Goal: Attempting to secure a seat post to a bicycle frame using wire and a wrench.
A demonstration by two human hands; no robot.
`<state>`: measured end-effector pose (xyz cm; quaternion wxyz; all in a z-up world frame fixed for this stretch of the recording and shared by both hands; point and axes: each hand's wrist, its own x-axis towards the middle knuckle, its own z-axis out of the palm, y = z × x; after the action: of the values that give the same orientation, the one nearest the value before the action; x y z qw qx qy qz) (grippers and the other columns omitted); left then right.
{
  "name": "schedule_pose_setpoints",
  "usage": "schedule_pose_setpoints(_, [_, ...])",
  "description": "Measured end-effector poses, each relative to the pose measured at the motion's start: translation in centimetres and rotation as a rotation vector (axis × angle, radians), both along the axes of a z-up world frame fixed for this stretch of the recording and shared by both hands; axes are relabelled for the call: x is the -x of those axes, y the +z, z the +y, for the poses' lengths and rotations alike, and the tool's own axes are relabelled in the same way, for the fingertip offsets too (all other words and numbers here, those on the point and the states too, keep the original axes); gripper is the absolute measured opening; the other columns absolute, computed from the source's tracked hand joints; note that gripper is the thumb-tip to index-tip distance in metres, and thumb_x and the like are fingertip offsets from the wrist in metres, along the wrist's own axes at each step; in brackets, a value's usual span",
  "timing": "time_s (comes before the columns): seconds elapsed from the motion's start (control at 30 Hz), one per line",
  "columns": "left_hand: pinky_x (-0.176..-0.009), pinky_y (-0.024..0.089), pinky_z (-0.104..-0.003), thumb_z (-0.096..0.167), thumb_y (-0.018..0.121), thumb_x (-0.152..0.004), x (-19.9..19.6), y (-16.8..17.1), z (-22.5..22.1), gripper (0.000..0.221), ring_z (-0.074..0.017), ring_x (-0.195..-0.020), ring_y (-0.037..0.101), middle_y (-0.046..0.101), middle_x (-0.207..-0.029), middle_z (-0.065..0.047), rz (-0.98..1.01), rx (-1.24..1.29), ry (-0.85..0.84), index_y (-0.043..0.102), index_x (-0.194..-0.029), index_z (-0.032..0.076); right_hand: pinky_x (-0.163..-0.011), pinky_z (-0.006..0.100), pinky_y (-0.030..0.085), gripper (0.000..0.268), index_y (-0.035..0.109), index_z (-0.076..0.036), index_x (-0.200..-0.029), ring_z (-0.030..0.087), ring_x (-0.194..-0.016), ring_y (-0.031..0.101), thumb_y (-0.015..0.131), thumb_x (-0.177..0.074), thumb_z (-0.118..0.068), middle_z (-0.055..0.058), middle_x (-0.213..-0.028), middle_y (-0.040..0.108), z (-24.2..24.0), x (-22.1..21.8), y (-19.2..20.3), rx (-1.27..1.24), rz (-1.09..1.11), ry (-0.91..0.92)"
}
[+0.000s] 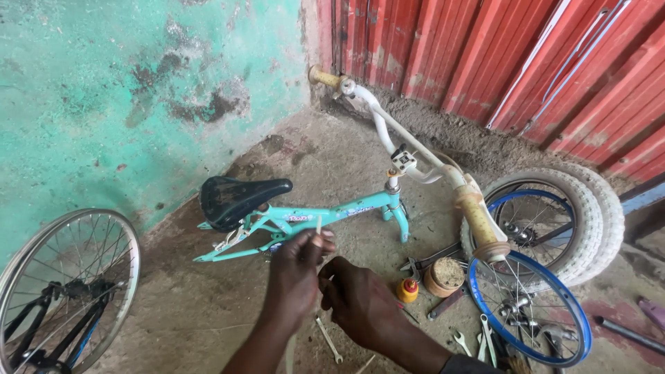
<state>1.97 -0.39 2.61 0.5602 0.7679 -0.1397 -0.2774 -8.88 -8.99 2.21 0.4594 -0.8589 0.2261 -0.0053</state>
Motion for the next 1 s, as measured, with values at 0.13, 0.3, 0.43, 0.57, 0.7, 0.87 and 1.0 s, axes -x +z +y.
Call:
schedule_pose_setpoints(0.13, [-0.058,0.053,-0.029,0.015,0.048,-0.107,-3.1,1.3,1.5,0.031,-0.0123,-0.063,0.054,0.062,-0.080,-0.004,0.012,-0.041,0.131,0.075,-0.122,0.013,-0.064,0.043,0.058,0.022,0.066,-0.016,-0.107,0.026,-0.069,0.073,0.061,-0.101,-0.037,0.002,-0.080,0.076,-3.5,0.5,-5.6,0.426,0.123,0.241])
schedule_pose_setpoints(0.3, [-0.093,0.057,-0.040,0.020,0.051,-0.105,-6.0,-0.8,3.9,0.027,-0.0276,-0.100,0.074,0.078,-0.099,-0.012,-0.580,0.152,0.361,0.078,-0.109,0.016,-0.085,0.053,0.059,0.032,0.070,-0.014,-0.116,0.039,-0.100,0.076,0.062,-0.098,-0.039,0.018,-0.098,0.078,-6.3,1.0,-4.6,0.692,0.473,0.246])
schedule_pose_setpoints(0.43, [-0.088,0.055,-0.039,0.015,0.047,-0.108,-5.8,0.9,4.6,0.030,-0.0157,-0.091,0.063,0.075,-0.096,-0.014,-0.648,0.253,0.376,0.077,-0.111,0.011,-0.089,0.052,0.058,0.028,0.069,-0.020,-0.116,0.037,-0.103,0.075,0.060,-0.098,-0.039,0.015,-0.100,0.077,-8.1,1.0,-7.0,0.644,0.491,0.221])
schedule_pose_setpoints(0.57, [-0.079,0.057,-0.041,0.016,0.049,-0.106,-5.8,0.1,4.4,0.028,-0.0267,-0.084,0.071,0.075,-0.087,-0.013,-0.746,0.208,0.351,0.077,-0.104,0.011,-0.091,0.051,0.058,0.029,0.068,-0.025,-0.122,0.034,-0.105,0.075,0.060,-0.097,-0.038,0.011,-0.102,0.077,-9.0,0.6,-9.9,0.659,0.516,0.256])
schedule_pose_setpoints(0.7, [-0.063,0.060,-0.043,0.021,0.056,-0.105,-5.2,0.6,4.6,0.024,-0.0339,-0.070,0.072,0.071,-0.073,-0.009,-0.947,-0.050,0.306,0.079,-0.099,0.019,-0.097,0.052,0.058,0.036,0.071,-0.016,-0.122,0.037,-0.112,0.074,0.046,-0.103,-0.034,0.019,-0.108,0.076,-11.7,0.5,-22.3,0.531,0.535,0.307])
schedule_pose_setpoints(0.87, [-0.069,0.061,-0.050,0.029,0.054,-0.104,-5.8,-0.2,4.3,0.025,-0.0336,-0.073,0.072,0.069,-0.072,-0.004,-0.890,-0.308,0.237,0.077,-0.097,0.024,-0.077,0.049,0.058,0.030,0.070,-0.011,-0.109,0.034,-0.094,0.074,0.055,-0.097,-0.034,0.013,-0.101,0.075,-12.1,4.1,-46.5,0.478,0.584,0.092])
schedule_pose_setpoints(1.0, [-0.076,0.060,-0.058,0.027,0.052,-0.097,-5.8,0.4,4.3,0.023,-0.0384,-0.088,0.074,0.073,-0.083,-0.006,-0.739,-0.437,0.176,0.074,-0.091,0.023,-0.105,0.046,0.051,0.035,0.072,-0.022,-0.125,0.024,-0.134,0.058,0.064,-0.096,-0.039,0.005,-0.134,0.064,-6.6,5.1,-48.9,0.475,0.765,-0.220])
